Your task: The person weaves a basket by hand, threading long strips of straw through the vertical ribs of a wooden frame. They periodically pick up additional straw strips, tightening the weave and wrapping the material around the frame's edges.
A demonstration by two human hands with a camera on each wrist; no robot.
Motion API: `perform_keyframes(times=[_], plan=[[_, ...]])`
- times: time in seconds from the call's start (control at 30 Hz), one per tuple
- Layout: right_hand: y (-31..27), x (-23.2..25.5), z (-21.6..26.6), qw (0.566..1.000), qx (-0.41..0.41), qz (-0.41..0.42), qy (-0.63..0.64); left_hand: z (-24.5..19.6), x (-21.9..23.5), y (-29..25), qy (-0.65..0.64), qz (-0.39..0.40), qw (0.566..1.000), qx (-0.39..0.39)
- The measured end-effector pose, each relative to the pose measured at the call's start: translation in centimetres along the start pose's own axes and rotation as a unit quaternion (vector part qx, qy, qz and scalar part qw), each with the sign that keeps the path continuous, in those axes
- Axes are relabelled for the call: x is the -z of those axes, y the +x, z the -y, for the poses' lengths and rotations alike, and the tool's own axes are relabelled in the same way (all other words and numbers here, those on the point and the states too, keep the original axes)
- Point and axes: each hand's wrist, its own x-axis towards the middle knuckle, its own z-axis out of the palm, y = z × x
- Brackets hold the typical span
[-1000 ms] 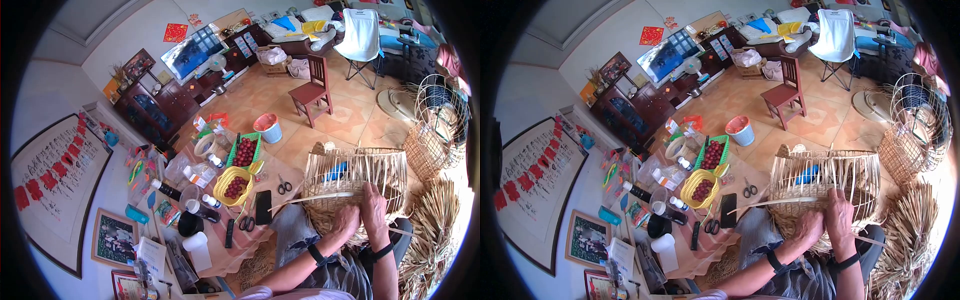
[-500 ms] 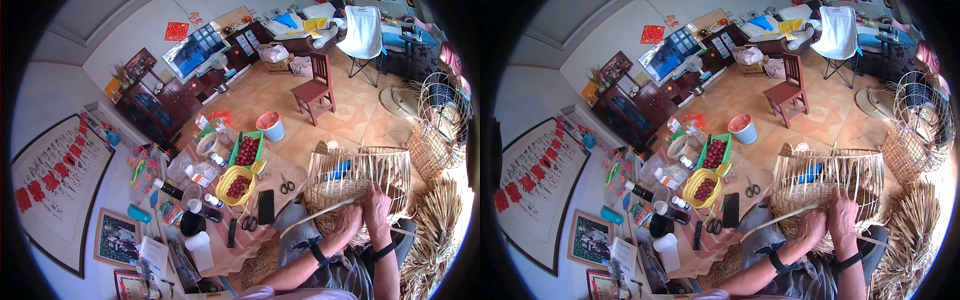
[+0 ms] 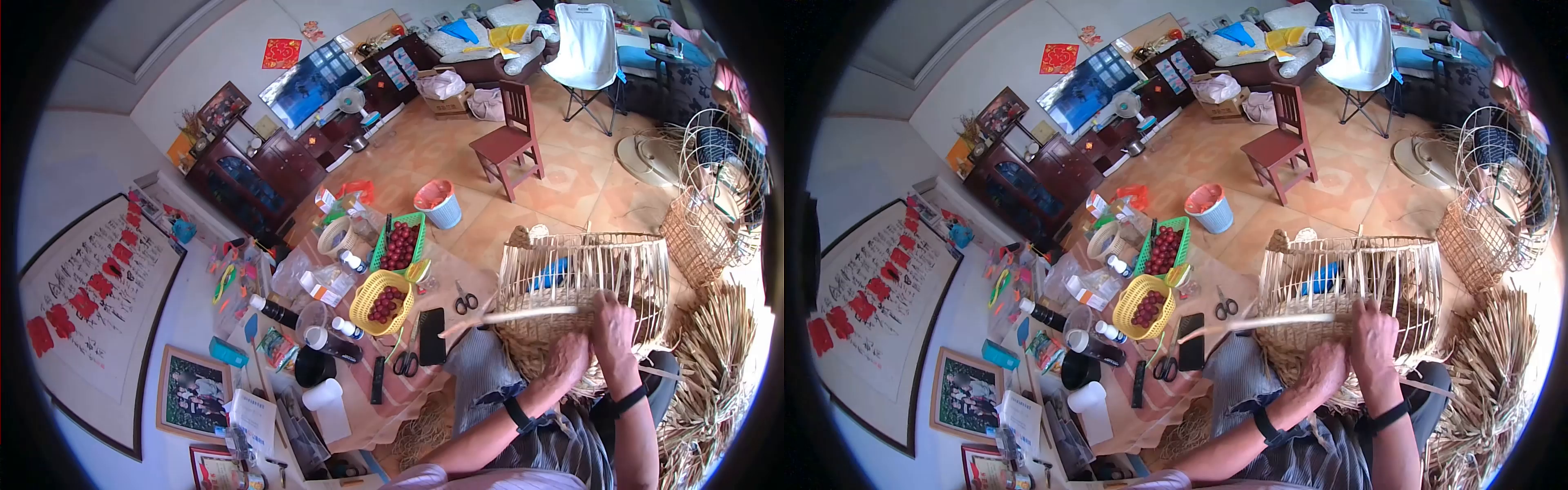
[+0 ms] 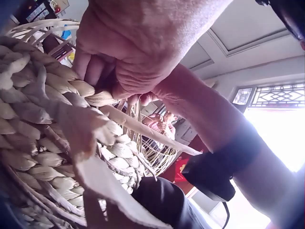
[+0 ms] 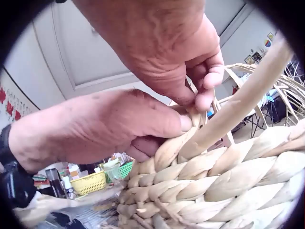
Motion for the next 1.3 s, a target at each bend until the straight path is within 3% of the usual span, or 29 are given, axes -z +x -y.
perform_keyframes(times=[0.1,0.2,0.27,0.4,0.5,0.53,0.6,0.67,0.9,0.97,1.07,1.17,1.3], plan=[[0.7,-0.7,0.3,1.000,0.007,0.002,-0.024,0.9,-0.8,-0.1,0.012,-0.008,1.000,-0.023],[0.3,0.2,0.4,1.000,-0.011,0.019,0.003,0.5,-0.2,0.1,0.061,0.045,0.997,-0.007],[-0.5,-0.5,-0.3,1.000,-0.014,0.010,0.021,-0.4,0.7,-0.2,0.032,0.007,0.999,0.002],[-1.9,2.8,1.0,0.988,-0.009,-0.052,0.145,-1.2,1.2,0.2,-0.028,0.000,1.000,0.007],[-2.7,2.5,0.9,0.962,-0.055,-0.081,0.255,-2.2,3.1,0.2,0.024,0.058,0.997,0.035],[-2.6,1.3,-0.1,0.955,-0.029,-0.123,0.269,-1.7,2.4,0.2,0.015,0.026,0.999,0.019],[-2.9,0.4,-1.6,0.892,-0.127,-0.068,0.427,-0.9,1.1,-0.2,-0.005,-0.035,0.999,-0.013],[-3.1,0.2,-2.0,0.823,-0.180,-0.055,0.537,-0.9,0.5,-0.3,0.010,-0.009,1.000,-0.007],[-5.3,-1.3,-3.5,0.791,-0.174,-0.069,0.582,-1.1,-0.3,-1.0,0.053,-0.034,0.998,-0.019],[-6.2,-0.8,-3.4,0.790,-0.212,-0.072,0.571,-2.0,-0.4,-1.2,0.037,-0.035,0.999,0.000],[-10.3,-3.7,-5.6,0.745,-0.206,-0.076,0.630,-1.1,-1.4,-1.5,-0.032,-0.036,0.999,-0.025],[-12.6,-2.5,-5.3,0.633,-0.228,-0.044,0.739,-1.0,-1.1,-2.3,-0.083,0.015,0.996,-0.038],[-11.0,-4.1,-7.7,0.609,-0.262,-0.089,0.744,-0.6,1.2,-1.8,-0.101,0.046,0.993,-0.050]])
